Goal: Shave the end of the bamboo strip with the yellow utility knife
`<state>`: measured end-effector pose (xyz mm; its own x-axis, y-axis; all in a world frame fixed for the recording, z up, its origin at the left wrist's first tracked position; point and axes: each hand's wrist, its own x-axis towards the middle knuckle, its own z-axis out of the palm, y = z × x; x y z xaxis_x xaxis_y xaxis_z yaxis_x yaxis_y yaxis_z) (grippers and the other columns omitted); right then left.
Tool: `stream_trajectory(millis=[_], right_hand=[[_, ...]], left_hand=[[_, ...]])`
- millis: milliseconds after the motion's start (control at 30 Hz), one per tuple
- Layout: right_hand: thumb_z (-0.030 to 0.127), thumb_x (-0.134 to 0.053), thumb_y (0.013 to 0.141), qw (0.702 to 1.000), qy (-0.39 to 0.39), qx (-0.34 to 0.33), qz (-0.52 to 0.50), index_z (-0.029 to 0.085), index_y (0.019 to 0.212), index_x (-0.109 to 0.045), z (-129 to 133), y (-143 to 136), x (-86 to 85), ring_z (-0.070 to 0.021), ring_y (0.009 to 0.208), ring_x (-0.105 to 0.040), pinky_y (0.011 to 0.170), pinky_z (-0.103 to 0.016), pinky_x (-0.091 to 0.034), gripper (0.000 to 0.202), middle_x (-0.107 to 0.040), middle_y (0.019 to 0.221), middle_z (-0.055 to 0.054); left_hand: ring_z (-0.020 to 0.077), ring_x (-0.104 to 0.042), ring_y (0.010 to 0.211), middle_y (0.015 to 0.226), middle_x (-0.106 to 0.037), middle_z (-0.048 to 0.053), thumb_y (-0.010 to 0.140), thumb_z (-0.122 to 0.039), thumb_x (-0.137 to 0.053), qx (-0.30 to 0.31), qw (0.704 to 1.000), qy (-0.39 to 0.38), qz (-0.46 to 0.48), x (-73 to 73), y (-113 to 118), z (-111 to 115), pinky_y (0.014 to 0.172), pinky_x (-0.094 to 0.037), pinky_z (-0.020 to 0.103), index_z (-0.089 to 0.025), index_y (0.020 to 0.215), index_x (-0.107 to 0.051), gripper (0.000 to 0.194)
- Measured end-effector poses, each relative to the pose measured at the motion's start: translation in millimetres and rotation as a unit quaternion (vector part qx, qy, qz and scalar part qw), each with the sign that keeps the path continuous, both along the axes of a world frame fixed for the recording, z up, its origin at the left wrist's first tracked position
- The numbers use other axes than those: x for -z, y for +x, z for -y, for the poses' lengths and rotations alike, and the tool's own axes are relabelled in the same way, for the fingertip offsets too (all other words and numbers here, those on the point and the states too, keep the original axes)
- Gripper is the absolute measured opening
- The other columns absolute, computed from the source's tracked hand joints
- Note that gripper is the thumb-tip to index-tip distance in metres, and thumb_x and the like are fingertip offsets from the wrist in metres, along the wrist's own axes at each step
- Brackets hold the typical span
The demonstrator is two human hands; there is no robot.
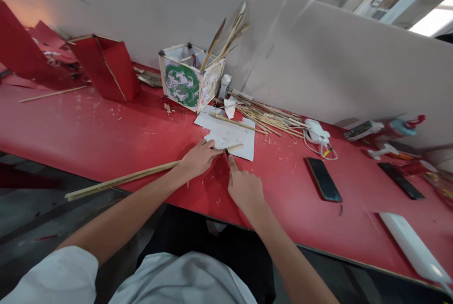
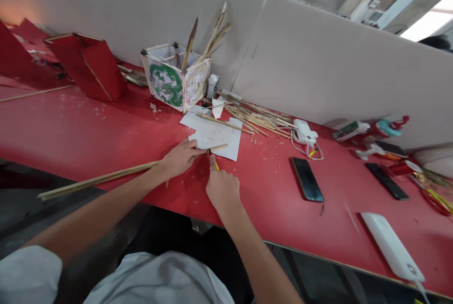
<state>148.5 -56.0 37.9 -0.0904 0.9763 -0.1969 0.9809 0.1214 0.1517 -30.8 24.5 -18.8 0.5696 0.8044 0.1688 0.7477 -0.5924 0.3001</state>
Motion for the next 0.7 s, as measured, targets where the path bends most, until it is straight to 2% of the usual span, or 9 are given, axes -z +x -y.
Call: stream_trajectory(millis=[100,267,367,500,600,700], right_hand=[[0.025,-0.036,0.101,1.000,-0.003,-0.008,-0.002,0.021,0.164,-0.026,-9,-4,-1.4,-0.0304,0.085,-0.076,0.073,-0.039,-0.057,0.064,-0.076,0.094,-0.016],[0.023,-0.034,0.101,1.000,-0.002,-0.004,0.001,0.021,0.164,-0.024,-11,-6,0.5,-0.0288,0.084,-0.076,0.074,-0.038,-0.057,0.064,-0.076,0.093,-0.015],[0.024,-0.033,0.102,1.000,-0.007,-0.007,0.007,0.021,0.165,-0.022,-3,-3,2.1,-0.0278,0.082,-0.076,0.074,-0.038,-0.057,0.064,-0.075,0.091,-0.015],[0.020,-0.035,0.100,1.000,-0.009,-0.010,0.010,0.019,0.165,-0.022,-6,-4,0.8,-0.0275,0.085,-0.076,0.077,-0.037,-0.056,0.066,-0.075,0.091,-0.015],[0.018,-0.035,0.099,1.000,-0.007,-0.014,0.003,0.018,0.164,-0.022,-13,-7,0.4,-0.0272,0.086,-0.075,0.079,-0.037,-0.056,0.067,-0.075,0.093,-0.015],[0.023,-0.034,0.102,1.000,-0.009,-0.008,0.006,0.020,0.165,-0.020,-15,-7,2.8,-0.0274,0.087,-0.075,0.079,-0.038,-0.057,0.065,-0.076,0.095,-0.015]], left_hand=[[0.0225,-0.052,0.103,0.112,-0.057,0.009,0.098,-0.011,-0.042,0.011,1.000,0.011,0.000,-0.3,-1,0,0.101,-0.049,0.041,-0.026,0.137,-0.065,0.048],[0.0232,-0.051,0.106,0.113,-0.056,0.008,0.097,-0.011,-0.045,-0.021,0.999,0.012,0.026,0.7,1,4,0.099,-0.049,0.039,-0.030,0.135,-0.065,0.047],[0.0231,-0.050,0.108,0.117,-0.055,0.008,0.095,-0.008,-0.046,-0.006,0.999,0.014,0.037,2.2,1,3,0.099,-0.049,0.038,-0.030,0.135,-0.065,0.049],[0.0220,-0.051,0.103,0.108,-0.057,0.007,0.096,-0.008,-0.045,0.019,0.999,0.016,0.035,5.2,1,-1,0.102,-0.046,0.038,-0.027,0.133,-0.067,0.047],[0.0209,-0.053,0.101,0.108,-0.057,0.007,0.098,-0.011,-0.044,0.007,0.999,0.015,0.040,6.8,2,-3,0.104,-0.045,0.039,-0.025,0.129,-0.068,0.042],[0.0211,-0.054,0.103,0.108,-0.058,0.007,0.099,-0.013,-0.043,-0.008,0.999,0.020,0.046,6.0,4,-2,0.105,-0.045,0.040,-0.023,0.128,-0.068,0.039]])
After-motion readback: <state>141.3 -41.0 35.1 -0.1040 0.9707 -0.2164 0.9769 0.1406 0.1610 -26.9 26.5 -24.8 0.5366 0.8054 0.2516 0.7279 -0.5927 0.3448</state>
